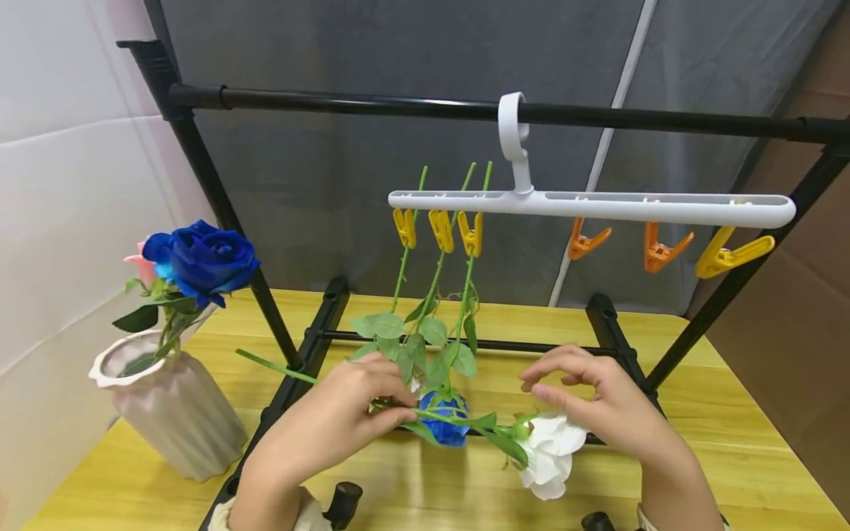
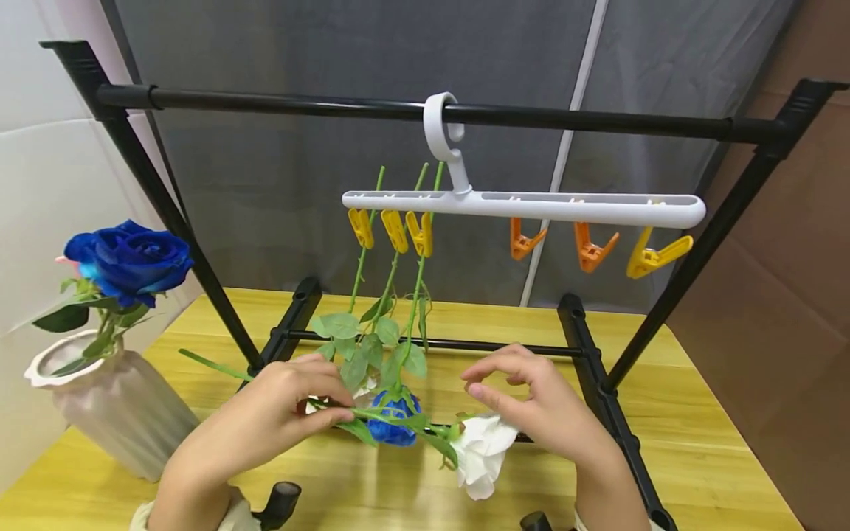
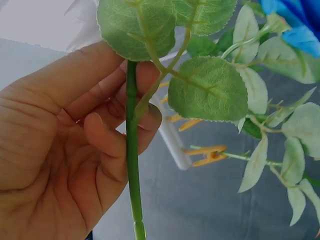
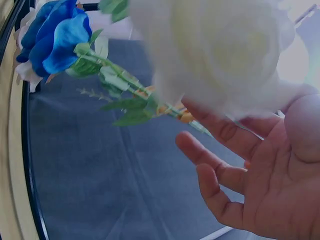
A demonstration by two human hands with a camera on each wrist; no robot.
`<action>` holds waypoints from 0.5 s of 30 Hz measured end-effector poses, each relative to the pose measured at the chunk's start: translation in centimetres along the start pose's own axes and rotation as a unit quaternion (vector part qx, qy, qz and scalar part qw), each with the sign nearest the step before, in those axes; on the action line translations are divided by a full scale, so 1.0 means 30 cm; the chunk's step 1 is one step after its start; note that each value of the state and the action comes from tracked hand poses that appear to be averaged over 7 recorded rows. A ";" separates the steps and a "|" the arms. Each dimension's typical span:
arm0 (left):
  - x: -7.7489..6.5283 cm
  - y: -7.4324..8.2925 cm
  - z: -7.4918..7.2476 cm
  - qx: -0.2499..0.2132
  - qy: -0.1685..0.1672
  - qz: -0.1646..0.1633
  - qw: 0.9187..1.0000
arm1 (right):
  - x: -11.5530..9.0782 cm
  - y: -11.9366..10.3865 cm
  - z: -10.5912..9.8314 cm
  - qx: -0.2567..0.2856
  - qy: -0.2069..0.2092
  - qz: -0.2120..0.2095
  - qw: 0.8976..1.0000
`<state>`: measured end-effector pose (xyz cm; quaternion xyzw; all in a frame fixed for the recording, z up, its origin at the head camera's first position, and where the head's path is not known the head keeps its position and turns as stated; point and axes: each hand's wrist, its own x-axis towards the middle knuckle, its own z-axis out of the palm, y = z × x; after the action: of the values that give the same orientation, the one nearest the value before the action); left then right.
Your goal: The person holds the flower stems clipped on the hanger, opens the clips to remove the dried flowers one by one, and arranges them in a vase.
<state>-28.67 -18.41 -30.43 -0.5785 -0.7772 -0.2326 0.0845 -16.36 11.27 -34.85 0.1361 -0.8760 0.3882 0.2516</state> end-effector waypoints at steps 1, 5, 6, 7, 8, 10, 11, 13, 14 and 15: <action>-0.003 -0.002 -0.001 -0.001 0.008 0.002 1.000 | 0.004 0.008 -0.004 0.006 -0.003 0.008 1.000; -0.014 -0.009 -0.009 -0.003 0.036 0.014 0.999 | 0.021 0.046 -0.017 0.036 -0.008 0.041 0.999; -0.018 -0.012 -0.011 -0.002 0.044 0.020 0.999 | 0.024 0.056 -0.017 0.046 -0.008 0.048 0.998; -0.021 -0.016 -0.013 -0.001 0.053 0.024 0.998 | 0.028 0.066 -0.016 0.056 -0.007 0.055 0.997; -0.025 -0.020 -0.015 0.000 0.063 0.029 0.998 | 0.032 0.076 -0.015 0.064 -0.007 0.061 0.996; -0.032 -0.029 -0.019 -0.004 0.086 0.039 0.996 | 0.040 0.094 -0.007 0.086 -0.005 0.072 0.994; -0.035 -0.035 -0.020 -0.008 0.097 0.044 0.994 | 0.043 0.101 -0.002 0.100 -0.005 0.081 0.992; -0.039 -0.046 -0.021 -0.019 0.119 0.051 0.991 | 0.050 0.112 0.010 0.124 -0.008 0.096 0.988; -0.041 -0.052 -0.022 -0.027 0.128 0.053 0.990 | 0.053 0.117 0.017 0.135 -0.010 0.104 0.985; -0.042 -0.057 -0.022 -0.033 0.137 0.055 0.988 | 0.055 0.121 0.025 0.147 -0.014 0.105 0.984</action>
<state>-29.97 -20.16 -30.80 -0.5851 -0.7173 -0.3308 0.1837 -19.56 13.06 -36.59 0.0840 -0.8224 0.5348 0.1749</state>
